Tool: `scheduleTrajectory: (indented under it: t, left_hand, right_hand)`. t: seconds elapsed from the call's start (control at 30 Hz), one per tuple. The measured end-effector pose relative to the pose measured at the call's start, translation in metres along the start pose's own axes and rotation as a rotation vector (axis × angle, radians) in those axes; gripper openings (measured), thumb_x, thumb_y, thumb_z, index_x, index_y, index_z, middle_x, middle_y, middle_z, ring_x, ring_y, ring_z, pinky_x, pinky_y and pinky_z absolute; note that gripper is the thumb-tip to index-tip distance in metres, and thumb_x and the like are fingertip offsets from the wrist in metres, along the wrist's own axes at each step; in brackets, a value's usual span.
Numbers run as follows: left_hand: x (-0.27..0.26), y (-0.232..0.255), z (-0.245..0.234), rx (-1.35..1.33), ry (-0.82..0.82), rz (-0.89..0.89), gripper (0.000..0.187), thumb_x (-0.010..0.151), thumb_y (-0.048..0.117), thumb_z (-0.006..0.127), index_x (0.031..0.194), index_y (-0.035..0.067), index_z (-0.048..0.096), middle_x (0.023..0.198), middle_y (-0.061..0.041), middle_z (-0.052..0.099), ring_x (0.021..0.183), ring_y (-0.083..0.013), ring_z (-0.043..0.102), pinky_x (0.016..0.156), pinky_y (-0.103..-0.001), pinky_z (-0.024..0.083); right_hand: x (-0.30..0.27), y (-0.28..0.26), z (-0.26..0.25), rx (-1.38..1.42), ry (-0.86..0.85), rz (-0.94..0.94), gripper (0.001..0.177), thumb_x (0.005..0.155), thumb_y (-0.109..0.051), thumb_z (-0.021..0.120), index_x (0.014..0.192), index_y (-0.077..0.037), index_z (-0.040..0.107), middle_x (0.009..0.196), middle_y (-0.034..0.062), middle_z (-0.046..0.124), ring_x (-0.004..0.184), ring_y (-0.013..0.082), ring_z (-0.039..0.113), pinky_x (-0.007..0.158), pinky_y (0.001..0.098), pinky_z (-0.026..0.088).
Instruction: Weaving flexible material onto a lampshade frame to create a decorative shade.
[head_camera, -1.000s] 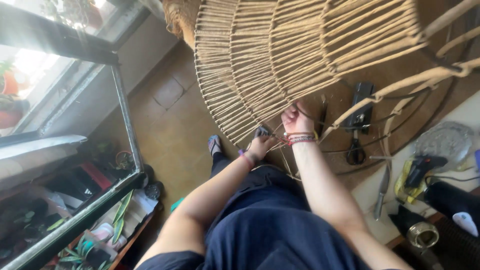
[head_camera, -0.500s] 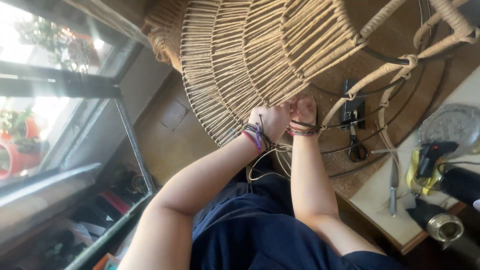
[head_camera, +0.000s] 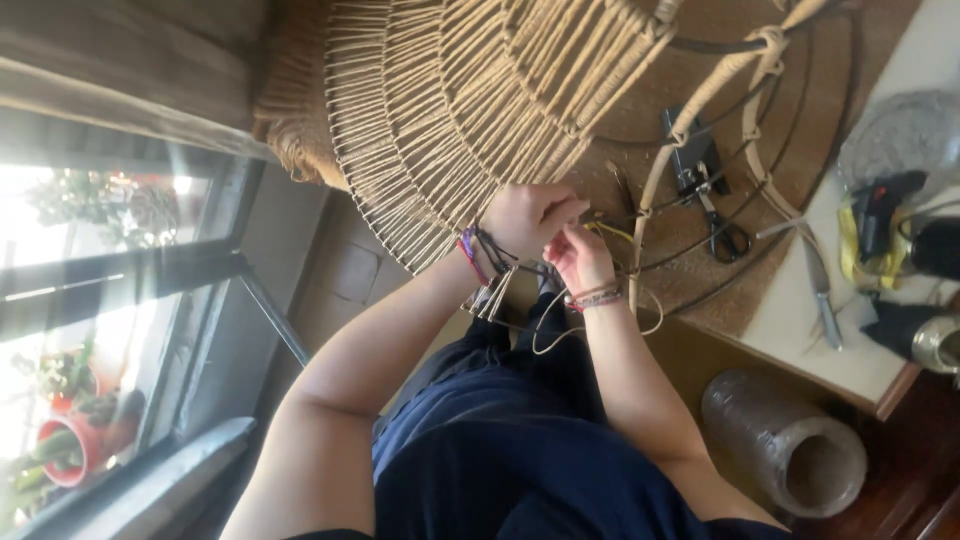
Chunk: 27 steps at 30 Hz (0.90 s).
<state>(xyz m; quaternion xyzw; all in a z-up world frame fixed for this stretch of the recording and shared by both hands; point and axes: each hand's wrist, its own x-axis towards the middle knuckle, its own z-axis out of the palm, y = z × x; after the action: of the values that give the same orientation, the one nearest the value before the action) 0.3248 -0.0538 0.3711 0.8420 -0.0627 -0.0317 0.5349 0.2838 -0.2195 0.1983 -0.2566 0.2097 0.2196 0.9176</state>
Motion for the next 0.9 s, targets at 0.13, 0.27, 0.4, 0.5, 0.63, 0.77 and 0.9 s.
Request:
scheduleTrajectory:
  t: [0.13, 0.27, 0.4, 0.5, 0.63, 0.77, 0.9]
  left_hand:
    - [0.006, 0.002, -0.018, 0.119, -0.046, 0.099, 0.027, 0.101, 0.040, 0.057, 0.082, 0.022, 0.063, 0.065, -0.002, 0.067, 0.068, -0.0333, 0.070, 0.057, -0.039, 0.057]
    - [0.010, -0.006, -0.021, 0.253, -0.048, 0.171, 0.028, 0.101, 0.045, 0.055, 0.083, 0.024, 0.061, 0.068, 0.003, 0.067, 0.069, -0.0274, 0.072, 0.057, -0.036, 0.057]
    - [0.006, -0.009, -0.023, 0.345, -0.059, 0.177, 0.027, 0.101, 0.049, 0.054, 0.084, 0.028, 0.060, 0.070, 0.004, 0.067, 0.070, -0.0257, 0.072, 0.059, -0.035, 0.057]
    - [0.003, 0.002, -0.032, 0.308, -0.048, 0.379, 0.028, 0.101, 0.037, 0.060, 0.077, 0.022, 0.060, 0.070, -0.001, 0.066, 0.069, -0.0275, 0.070, 0.061, -0.035, 0.057]
    - [0.008, -0.004, -0.038, 0.203, -0.045, 0.540, 0.024, 0.099, 0.036, 0.065, 0.080, 0.021, 0.063, 0.086, -0.001, 0.063, 0.084, -0.0279, 0.070, 0.072, -0.037, 0.058]
    - [0.008, -0.005, -0.044, 0.019, -0.024, 0.450, 0.023, 0.100, 0.032, 0.063, 0.079, 0.023, 0.065, 0.095, 0.001, 0.067, 0.091, -0.0289, 0.070, 0.074, -0.038, 0.057]
    - [0.010, -0.004, -0.043, -0.026, -0.024, 0.364, 0.021, 0.102, 0.031, 0.061, 0.086, 0.018, 0.066, 0.078, -0.006, 0.067, 0.077, -0.0339, 0.070, 0.066, -0.037, 0.057]
  right_hand:
    - [-0.039, -0.011, 0.020, -0.905, 0.256, -0.403, 0.025, 0.096, -0.021, 0.073, 0.092, 0.001, 0.065, 0.064, 0.0148, 0.064, 0.037, 0.0157, 0.056, 0.030, 0.0244, 0.040]
    - [-0.048, -0.016, 0.022, -2.034, 0.222, -0.329, 0.030, 0.092, -0.047, 0.072, 0.110, -0.023, 0.071, 0.080, 0.0043, 0.076, 0.080, 0.0304, 0.076, 0.067, 0.0475, 0.062]
    - [0.010, -0.017, 0.002, -2.086, 0.241, -0.101, 0.025, 0.096, -0.042, 0.063, 0.084, -0.022, 0.074, 0.061, -0.0066, 0.071, 0.074, 0.0243, 0.075, 0.073, 0.0407, 0.061]
    - [0.065, -0.034, -0.012, -1.944, 0.414, -0.347, 0.023, 0.094, -0.032, 0.066, 0.088, -0.013, 0.078, 0.080, 0.0134, 0.075, 0.091, 0.0384, 0.072, 0.084, 0.0508, 0.060]
    - [0.072, -0.037, 0.034, -1.042, 0.289, -0.839, 0.021, 0.102, -0.018, 0.061, 0.096, -0.004, 0.076, 0.073, 0.0136, 0.071, 0.062, 0.0223, 0.070, 0.050, 0.0320, 0.059]
    - [-0.012, -0.030, 0.113, -1.161, 0.028, -0.658, 0.057, 0.107, -0.022, 0.062, 0.149, 0.008, 0.040, 0.140, 0.0418, 0.048, 0.129, 0.0560, 0.050, 0.105, 0.0675, 0.048]
    - [-0.037, -0.023, 0.057, -0.893, -0.126, -0.416, 0.072, 0.101, -0.015, 0.060, 0.162, -0.008, 0.021, 0.139, 0.0207, 0.060, 0.114, 0.0248, 0.068, 0.089, 0.0305, 0.059]
